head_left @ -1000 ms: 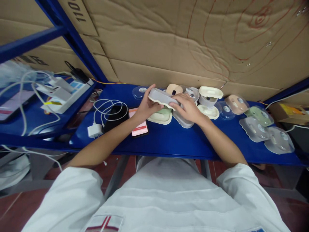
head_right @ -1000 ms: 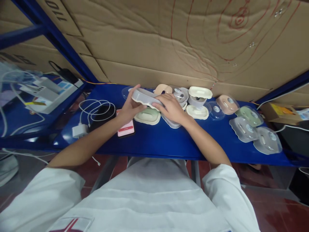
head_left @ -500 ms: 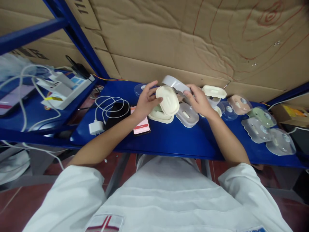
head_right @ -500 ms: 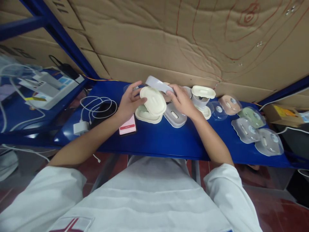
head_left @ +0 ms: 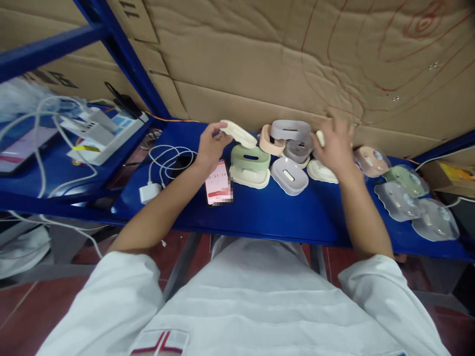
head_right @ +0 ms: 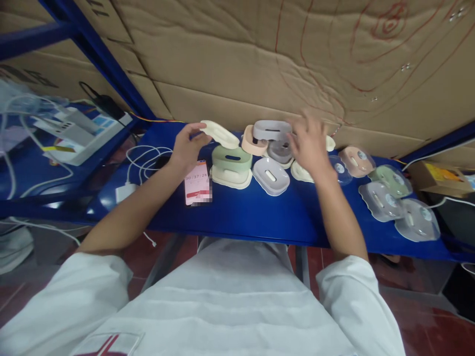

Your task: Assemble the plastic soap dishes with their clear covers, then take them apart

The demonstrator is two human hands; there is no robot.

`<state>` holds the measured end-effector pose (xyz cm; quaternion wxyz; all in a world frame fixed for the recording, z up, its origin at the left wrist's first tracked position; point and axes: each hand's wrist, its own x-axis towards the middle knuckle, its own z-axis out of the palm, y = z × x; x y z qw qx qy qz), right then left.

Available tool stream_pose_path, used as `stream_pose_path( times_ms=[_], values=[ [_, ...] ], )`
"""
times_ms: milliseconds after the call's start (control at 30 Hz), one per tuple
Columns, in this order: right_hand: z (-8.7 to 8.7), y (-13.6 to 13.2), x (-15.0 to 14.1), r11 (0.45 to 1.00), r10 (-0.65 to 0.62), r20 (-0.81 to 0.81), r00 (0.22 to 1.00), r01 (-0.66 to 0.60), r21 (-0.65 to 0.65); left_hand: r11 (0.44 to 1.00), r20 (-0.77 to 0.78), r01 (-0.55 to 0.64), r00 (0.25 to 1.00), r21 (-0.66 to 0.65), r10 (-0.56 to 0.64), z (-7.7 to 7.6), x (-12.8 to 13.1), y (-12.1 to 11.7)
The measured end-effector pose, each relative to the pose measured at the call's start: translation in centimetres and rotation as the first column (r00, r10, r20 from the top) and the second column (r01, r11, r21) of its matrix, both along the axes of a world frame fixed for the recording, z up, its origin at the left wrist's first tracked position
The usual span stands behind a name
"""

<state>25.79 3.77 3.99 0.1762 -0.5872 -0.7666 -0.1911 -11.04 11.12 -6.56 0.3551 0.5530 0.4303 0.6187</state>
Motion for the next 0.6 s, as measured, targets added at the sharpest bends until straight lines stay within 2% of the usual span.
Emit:
stream_pose_path(
  times_ms=[67,133,200,233,267,333,367,433,500,600],
  values=[
    [0.6,-1.5,4.6,0.989,-0.125,-0.027,0.992,0.127,0.075,1.0,-0.21,-0.004,0.978,0.019,0.008,-0.1,-0.1,-0.3],
    [0.2,-4.3,10.4,0.93,-0.331,-0.085,0.94,0.341,0.139,0.998,-0.398,0.002,0.917,0.067,0.025,0.1,0.0,-1.1],
    [-1.3,-8.4,16.4,0.831,-0.518,-0.18,0.836,0.542,0.124,0.989,-0.514,0.041,0.857,0.143,0.038,0.7,0.2,-2.0],
    [-2.3,-10.7,19.1,0.774,-0.603,-0.231,0.764,0.63,0.063,0.981,-0.546,0.066,0.837,0.184,0.046,1.1,0.3,-2.6],
    [-3.5,-13.1,21.4,0.724,-0.671,-0.26,0.695,0.689,-0.029,0.97,-0.565,0.088,0.823,0.227,0.058,1.5,0.5,-3.1],
    [-5.9,-17.5,24.6,0.601,-0.782,-0.272,0.561,0.793,-0.093,0.945,-0.591,0.139,0.804,0.297,0.067,2.3,0.9,-4.1],
    [-7.1,-19.3,25.4,0.545,-0.827,-0.267,0.496,0.824,-0.157,0.933,-0.603,0.17,0.795,0.318,0.061,2.7,1.2,-4.6],
    [-8.9,-21.8,25.6,0.508,-0.859,-0.23,0.457,0.82,-0.266,0.912,-0.624,0.229,0.78,0.339,0.036,3.1,1.9,-5.4],
    [-10.2,-23.0,24.7,0.533,-0.846,-0.205,0.492,0.799,-0.279,0.899,-0.635,0.264,0.772,0.349,0.02,3.2,2.7,-6.1],
    [-11.0,-22.7,22.6,0.571,-0.817,-0.201,0.541,0.809,-0.142,0.887,-0.64,0.268,0.767,0.376,0.04,3.2,3.4,-6.8]
  ],
)
